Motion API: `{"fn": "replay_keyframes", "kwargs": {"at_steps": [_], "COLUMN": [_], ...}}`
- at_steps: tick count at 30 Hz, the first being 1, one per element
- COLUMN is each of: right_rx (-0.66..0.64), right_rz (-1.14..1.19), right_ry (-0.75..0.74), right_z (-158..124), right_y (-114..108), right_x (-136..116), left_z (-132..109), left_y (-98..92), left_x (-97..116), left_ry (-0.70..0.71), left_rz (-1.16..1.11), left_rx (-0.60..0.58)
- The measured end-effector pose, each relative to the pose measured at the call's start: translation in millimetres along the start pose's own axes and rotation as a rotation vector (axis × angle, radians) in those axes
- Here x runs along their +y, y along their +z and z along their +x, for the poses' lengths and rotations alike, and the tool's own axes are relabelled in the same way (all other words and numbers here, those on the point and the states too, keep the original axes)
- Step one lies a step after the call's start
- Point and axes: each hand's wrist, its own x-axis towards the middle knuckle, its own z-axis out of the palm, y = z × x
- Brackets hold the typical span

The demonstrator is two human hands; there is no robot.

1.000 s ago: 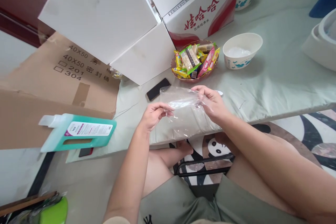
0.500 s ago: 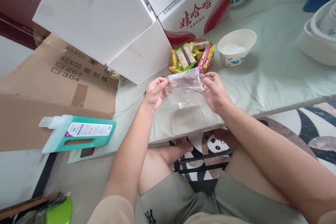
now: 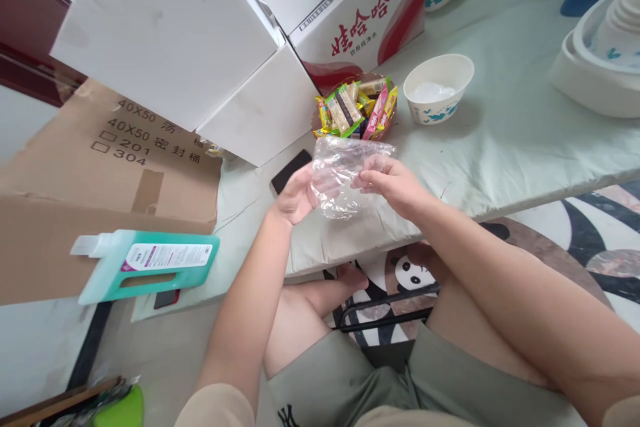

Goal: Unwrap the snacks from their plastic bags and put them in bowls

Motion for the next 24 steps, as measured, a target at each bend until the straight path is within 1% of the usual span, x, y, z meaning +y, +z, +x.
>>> {"fn": "replay_keyframes", "kwargs": {"at_steps": [2, 5, 7, 9, 12, 15, 18, 20, 21, 23, 24], "right_rx": [0.033, 0.006, -0.012, -0.052, -0.089, -0.030, 0.030, 0.020, -0.006, -0.077, -0.102], "right_rz": [-0.040, -0.309, -0.434, -0.409, -0.253, -0.114, -0.044, -0.052, -0.085, -0.213, -0.304], "right_ry": [0.032, 0.067, 0.036, 0.016, -0.021, -0.114, -0.167, -0.157, -0.155, -0.169, -0.187], "right_z": [-0.3, -1.1, -2.3, -3.8, -5.7, -6.5, -6.8, -7.2, -7.5, -7.9, -8.0], "right_y": [0.1, -2.0, -3.9, -5.2, -4.7, -1.9, -0.5, -1.9, -3.0, -5.3, -6.1], "right_x": [-0.5, -0.1, 0.3, 0.4, -0.5, -1.3, -1.8, -1.8, -1.7, -1.1, -0.6], "left_z": [0.0, -2.8, -6.0, -8.8, -10.0, -8.5, -7.9, -9.1, -10.0, -11.8, -12.6], "left_y": [2.0, 4.6, 5.3, 5.4, 5.3, 4.9, 2.5, -0.2, -1.4, -2.6, -2.5], "left_x": [-8.7, -14.9, -14.0, -12.3, -13.3, -18.7, -22.7, -23.5, -23.6, -23.7, -23.7], "left_ry": [-0.037, 0.010, -0.012, -0.047, -0.015, 0.022, 0.003, -0.037, -0.048, -0.030, 0.005], "left_rz": [0.090, 0.148, 0.179, 0.214, 0.167, 0.048, -0.045, -0.077, -0.073, -0.014, 0.035], "left_rx": [0.047, 0.149, 0.157, 0.155, 0.159, 0.177, 0.205, 0.196, 0.197, 0.218, 0.241]}}
